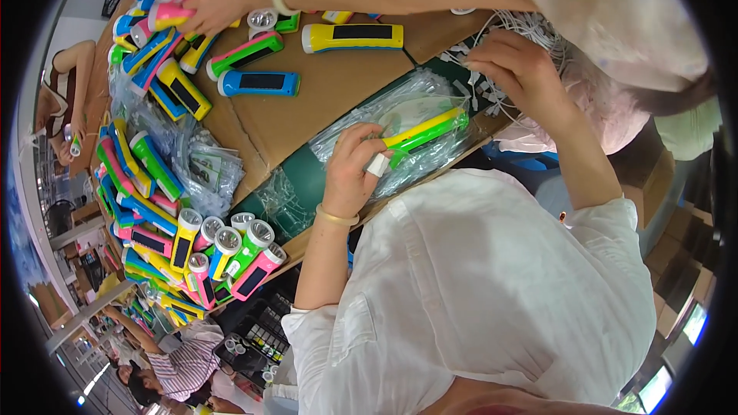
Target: The worker is picking up colorful solar-powered flashlights and a charging cable, placing them inside a small plastic bag, and organizing them on the workbench.
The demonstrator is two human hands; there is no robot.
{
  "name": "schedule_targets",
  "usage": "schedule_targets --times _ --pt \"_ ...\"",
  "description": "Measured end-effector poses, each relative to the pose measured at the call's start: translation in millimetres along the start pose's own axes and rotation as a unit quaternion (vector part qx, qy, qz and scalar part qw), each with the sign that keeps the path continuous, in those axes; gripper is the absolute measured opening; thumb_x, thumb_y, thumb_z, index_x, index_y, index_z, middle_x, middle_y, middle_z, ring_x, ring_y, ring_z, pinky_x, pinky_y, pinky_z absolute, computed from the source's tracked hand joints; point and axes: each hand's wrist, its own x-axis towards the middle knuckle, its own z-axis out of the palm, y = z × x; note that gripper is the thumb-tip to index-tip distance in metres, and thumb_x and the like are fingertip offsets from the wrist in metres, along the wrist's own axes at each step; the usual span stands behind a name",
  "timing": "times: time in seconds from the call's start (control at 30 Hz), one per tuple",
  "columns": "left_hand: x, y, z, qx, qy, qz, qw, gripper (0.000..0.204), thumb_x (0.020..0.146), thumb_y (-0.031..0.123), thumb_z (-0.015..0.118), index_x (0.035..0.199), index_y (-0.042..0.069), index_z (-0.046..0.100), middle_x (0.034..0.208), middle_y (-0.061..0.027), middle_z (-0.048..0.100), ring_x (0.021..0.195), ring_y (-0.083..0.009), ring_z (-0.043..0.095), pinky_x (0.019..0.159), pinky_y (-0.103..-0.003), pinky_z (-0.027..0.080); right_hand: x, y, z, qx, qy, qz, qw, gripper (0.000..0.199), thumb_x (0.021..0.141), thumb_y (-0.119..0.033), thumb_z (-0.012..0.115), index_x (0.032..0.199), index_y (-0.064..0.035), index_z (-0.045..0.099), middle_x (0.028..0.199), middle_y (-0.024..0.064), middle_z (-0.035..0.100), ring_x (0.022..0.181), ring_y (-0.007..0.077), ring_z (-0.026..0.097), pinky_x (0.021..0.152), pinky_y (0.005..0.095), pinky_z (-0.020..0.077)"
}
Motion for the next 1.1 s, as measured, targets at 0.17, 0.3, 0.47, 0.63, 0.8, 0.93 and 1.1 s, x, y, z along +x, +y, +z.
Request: schedule_targets --times 0.17,0.3,0.47,0.63,0.8,0.93,1.1 --pt "-4.3 -1.7 1.0 -0.018 -0.01 -0.036 0.999 0.017 0.083 0.003 0.076 0.096 0.003 0.066 0.12 -0.0146 0.066 0.113 -0.0368 0.063 0.094 -0.043 0.053 -0.3 -40.4 -5.1 0.11 0.051 -0.012 0.993 0.007 0.089 0.0 0.07 0.09 0.0014 0.064 0.076 0.0059 0.056 0.061 0.0138 0.051 0.054 0.0259 0.0405" --pt "-4.6 -3.7 1.7 -0.021 -0.004 -0.043 0.999 0.016 0.084 0.004 0.076 0.096 0.003 0.066 0.121 -0.0146 0.066 0.112 -0.0364 0.063 0.094 -0.042 0.053 -8.8 -38.4 5.6 0.261 0.055 -0.008 0.964 0.007 0.092 0.001 0.067 0.089 -0.0003 0.061 0.081 0.0034 0.057 0.062 0.0103 0.05 0.055 0.024 0.0397" --pt "-6.0 -4.9 2.0 -0.021 0.004 -0.045 0.999 0.015 0.084 0.005 0.076 0.096 0.003 0.066 0.123 -0.0148 0.066 0.111 -0.0362 0.064 0.094 -0.042 0.053 -14.4 -30.1 14.3 0.457 0.032 0.134 0.879 0.009 0.099 -0.006 0.061 0.091 -0.002 0.06 0.082 -0.0003 0.057 0.064 0.0038 0.05 0.054 0.0198 0.0383" --pt "-7.7 -6.6 2.2 -0.033 0.01 -0.05 0.998 0.013 0.086 0.006 0.075 0.096 0.004 0.067 0.125 -0.0141 0.067 0.111 -0.0334 0.065 0.093 -0.039 0.052 -20.8 -5.5 15.2 0.431 -0.063 0.238 0.868 0.013 0.1 -0.009 0.057 0.089 -0.0017 0.056 0.083 0.0056 0.057 0.059 0.007 0.052 0.05 0.02 0.0392" --pt "-8.1 -9.0 3.1 -0.042 0.009 -0.057 0.997 0.013 0.086 0.007 0.075 0.096 0.004 0.067 0.125 -0.0143 0.067 0.109 -0.033 0.065 0.092 -0.038 0.053 -15.4 -5.0 0.5 0.469 -0.024 0.188 0.863 0.016 0.102 -0.012 0.054 0.089 -0.0021 0.055 0.085 0.0069 0.056 0.062 0.009 0.052 0.05 0.0217 0.0402" --pt "-9.0 -11.3 5.2 -0.042 0.007 -0.059 0.997 0.013 0.086 0.006 0.075 0.095 0.004 0.066 0.126 -0.0147 0.067 0.107 -0.0322 0.066 0.091 -0.038 0.053 -2.4 -14.8 -8.1 0.546 0.01 0.128 0.828 0.017 0.102 -0.013 0.054 0.089 -0.0025 0.056 0.087 0.0076 0.058 0.064 0.0096 0.054 0.05 0.0228 0.0426" --pt "-9.2 -10.5 5.3 -0.054 0.009 -0.063 0.997 0.013 0.085 0.006 0.075 0.095 0.004 0.066 0.126 -0.0148 0.067 0.108 -0.0315 0.066 0.092 -0.037 0.053 -2.1 -14.4 -1.4 0.576 -0.001 0.12 0.809 0.017 0.102 -0.015 0.054 0.089 -0.0037 0.055 0.086 0.0069 0.058 0.064 0.0097 0.053 0.049 0.0232 0.0436"
